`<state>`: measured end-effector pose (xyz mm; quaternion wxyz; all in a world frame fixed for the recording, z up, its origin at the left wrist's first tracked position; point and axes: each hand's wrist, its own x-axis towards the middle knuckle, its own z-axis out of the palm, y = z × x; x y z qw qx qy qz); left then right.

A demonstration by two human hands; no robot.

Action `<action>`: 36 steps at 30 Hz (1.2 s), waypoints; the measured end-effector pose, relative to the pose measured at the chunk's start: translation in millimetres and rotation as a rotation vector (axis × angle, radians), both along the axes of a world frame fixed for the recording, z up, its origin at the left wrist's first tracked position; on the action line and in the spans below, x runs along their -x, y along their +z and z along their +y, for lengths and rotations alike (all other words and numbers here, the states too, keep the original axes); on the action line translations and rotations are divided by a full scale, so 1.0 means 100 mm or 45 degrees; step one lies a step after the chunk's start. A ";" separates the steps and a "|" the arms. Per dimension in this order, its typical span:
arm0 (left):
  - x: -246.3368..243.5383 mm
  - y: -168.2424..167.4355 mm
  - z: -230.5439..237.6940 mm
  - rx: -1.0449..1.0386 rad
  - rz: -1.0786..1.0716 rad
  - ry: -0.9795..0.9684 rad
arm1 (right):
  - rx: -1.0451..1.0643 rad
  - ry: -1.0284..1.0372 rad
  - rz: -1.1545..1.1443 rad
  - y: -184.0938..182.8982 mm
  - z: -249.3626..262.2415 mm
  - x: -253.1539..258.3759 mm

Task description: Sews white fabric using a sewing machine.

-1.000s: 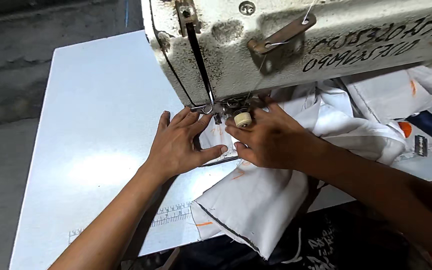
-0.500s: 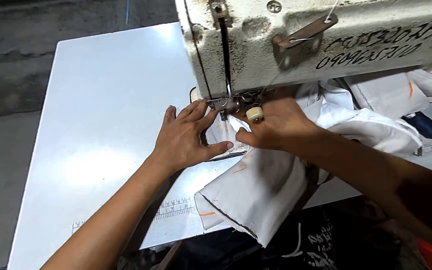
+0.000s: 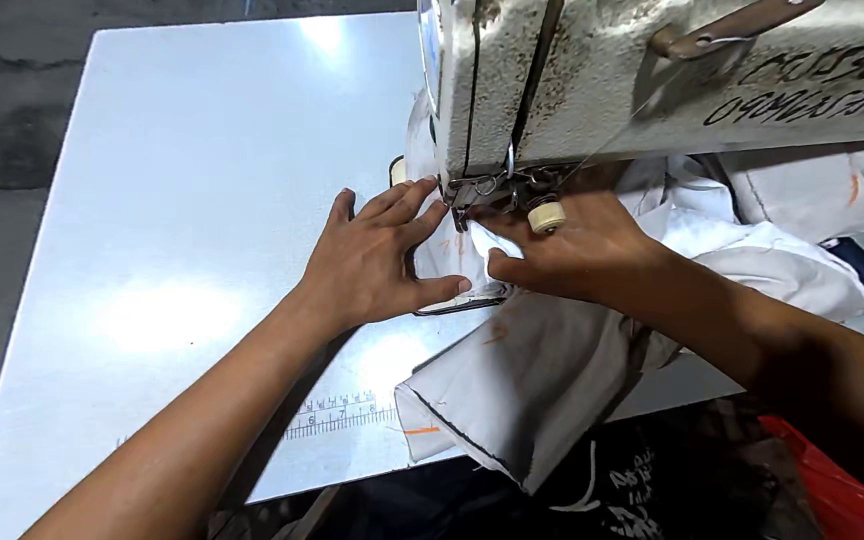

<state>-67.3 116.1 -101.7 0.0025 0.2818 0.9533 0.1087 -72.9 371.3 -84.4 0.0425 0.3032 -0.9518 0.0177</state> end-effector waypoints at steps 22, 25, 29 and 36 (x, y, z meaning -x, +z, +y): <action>0.04 -0.02 0.00 -0.018 -0.014 0.028 | 0.082 0.024 0.071 -0.03 -0.01 0.04; 0.05 0.00 0.01 0.001 -0.020 0.035 | 0.127 0.003 0.061 -0.06 0.00 0.06; 0.05 0.01 0.05 0.016 -0.006 0.053 | 0.145 0.022 0.070 -0.09 0.04 0.12; 0.16 0.05 0.06 0.036 -0.025 0.067 | 0.119 0.061 0.163 -0.18 0.11 0.21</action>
